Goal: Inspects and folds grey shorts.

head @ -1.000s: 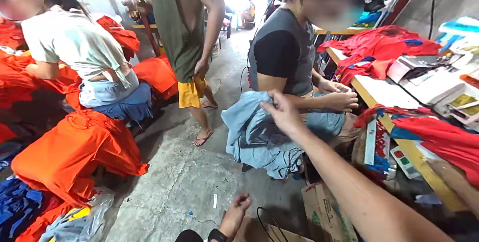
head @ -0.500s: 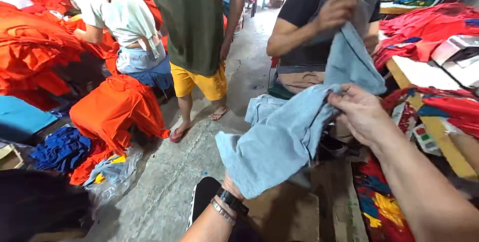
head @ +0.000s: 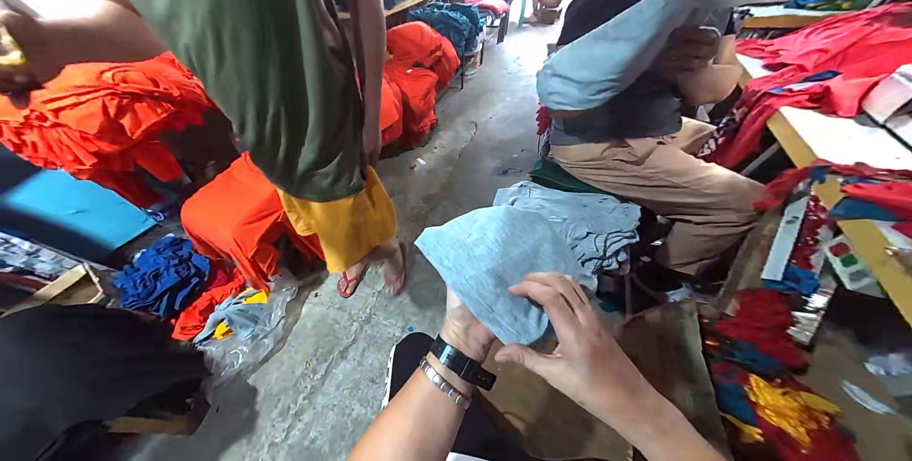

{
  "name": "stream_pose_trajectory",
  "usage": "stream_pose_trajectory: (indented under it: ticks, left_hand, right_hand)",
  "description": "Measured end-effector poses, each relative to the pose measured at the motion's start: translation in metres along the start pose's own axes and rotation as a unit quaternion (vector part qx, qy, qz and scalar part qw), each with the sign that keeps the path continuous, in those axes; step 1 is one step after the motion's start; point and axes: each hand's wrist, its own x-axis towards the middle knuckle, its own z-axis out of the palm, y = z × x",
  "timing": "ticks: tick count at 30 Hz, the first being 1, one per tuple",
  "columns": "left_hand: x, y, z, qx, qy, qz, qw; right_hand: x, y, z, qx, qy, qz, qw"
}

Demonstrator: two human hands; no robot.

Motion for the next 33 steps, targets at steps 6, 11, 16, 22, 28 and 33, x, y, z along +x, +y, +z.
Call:
stream_pose_trajectory:
  ticks: [6,11,16,22,28,33]
  left_hand:
    - [-0.007,0.003,0.0,-0.02,-0.048,0.006,0.999]
    - [-0.007,0.004,-0.001,-0.028,-0.063,-0.023,0.997]
    - [-0.02,0.013,0.0,0.098,-0.007,0.006,0.995]
    - [-0.034,0.025,-0.023,0.446,0.039,0.02,0.894]
    - [-0.06,0.019,-0.058,0.626,0.019,-0.062,0.777]
    - [-0.061,0.035,-0.085,0.664,0.006,-0.087,0.742]
  right_hand:
    - [-0.005,-0.002,0.01,-0.055,0.015,-0.035,0.998]
    - [-0.009,-0.001,0.013,-0.017,0.02,-0.025,0.999]
    - [-0.01,-0.003,0.0,0.28,0.009,0.11,0.953]
    - [0.006,-0.003,-0.021,0.459,0.018,0.377,0.804]
    - [0.002,0.009,-0.008,0.535,-0.023,0.451,0.714]
    - [-0.001,0.009,-0.005,0.559,-0.051,0.45,0.695]
